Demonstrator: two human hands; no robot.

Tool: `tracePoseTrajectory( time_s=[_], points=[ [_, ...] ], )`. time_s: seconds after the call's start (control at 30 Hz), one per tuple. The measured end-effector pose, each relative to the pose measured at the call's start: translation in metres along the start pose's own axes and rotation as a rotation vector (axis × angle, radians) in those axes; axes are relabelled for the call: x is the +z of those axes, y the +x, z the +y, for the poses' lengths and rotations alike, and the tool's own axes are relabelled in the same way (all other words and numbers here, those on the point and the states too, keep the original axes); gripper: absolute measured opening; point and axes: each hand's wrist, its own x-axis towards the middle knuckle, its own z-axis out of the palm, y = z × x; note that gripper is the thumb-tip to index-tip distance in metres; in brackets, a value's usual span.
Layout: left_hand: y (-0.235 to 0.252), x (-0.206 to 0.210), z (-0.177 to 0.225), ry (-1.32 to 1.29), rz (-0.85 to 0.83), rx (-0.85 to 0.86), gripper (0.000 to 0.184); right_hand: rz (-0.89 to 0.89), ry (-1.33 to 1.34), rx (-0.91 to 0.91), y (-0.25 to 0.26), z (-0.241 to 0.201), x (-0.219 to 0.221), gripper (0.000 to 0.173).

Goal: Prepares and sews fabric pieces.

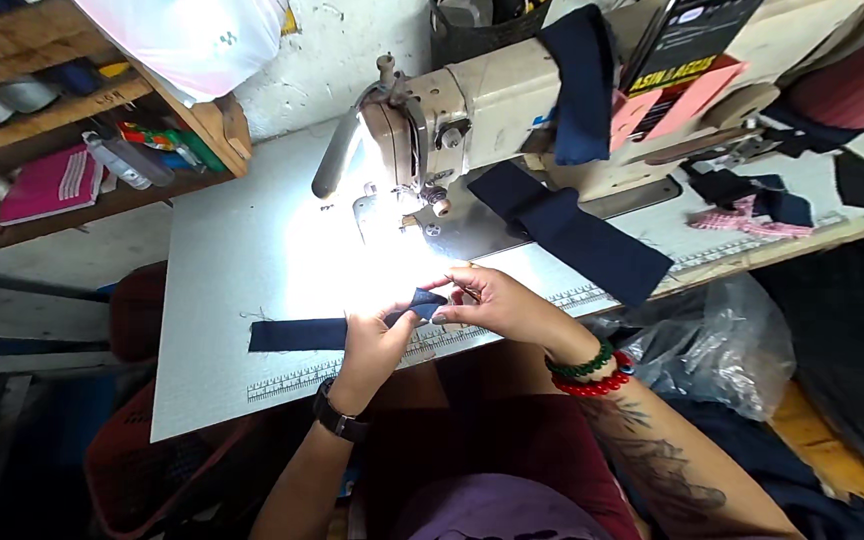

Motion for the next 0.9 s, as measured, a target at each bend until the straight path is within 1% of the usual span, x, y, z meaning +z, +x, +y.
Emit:
tracePoseTrajectory(
  time_s=[0.07,0.1,0.2,0.47,0.77,0.8,0.83,0.9],
  points=[
    [0.001,-0.002,0.002,-0.03,-0.05,-0.02,0.01,0.058,-0.04,0.008,0.004,0.0,0.005,0.019],
    [0.002,-0.003,0.003,-0.034,-0.065,-0.03,0.013,0.075,-0.044,0.027,0.006,-0.001,0.006,0.016],
    [0.002,-0.003,0.005,-0.045,-0.052,-0.057,0.017,0.084,-0.013,0.07,0.009,-0.004,0.007,0.015],
    [0.002,-0.002,0.002,-0.103,-0.05,-0.053,0.016,0.052,0.015,0.061,0.009,0.0,0.006,0.015],
    [0.003,-0.004,0.0,-0.094,-0.069,-0.012,0.017,0.098,-0.063,-0.008,0.014,0.002,0.009,0.013],
    [0.004,-0.004,-0.001,-0.057,-0.077,0.01,0.017,0.115,-0.078,-0.014,0.014,0.002,0.009,0.013],
    [0.003,-0.004,-0.004,0.033,-0.091,0.038,0.017,0.136,-0.085,-0.023,0.014,0.002,0.009,0.012],
    [0.0,-0.009,-0.013,0.29,-0.117,0.07,0.028,0.184,-0.091,-0.046,0.014,0.0,0.008,0.009]
  ],
)
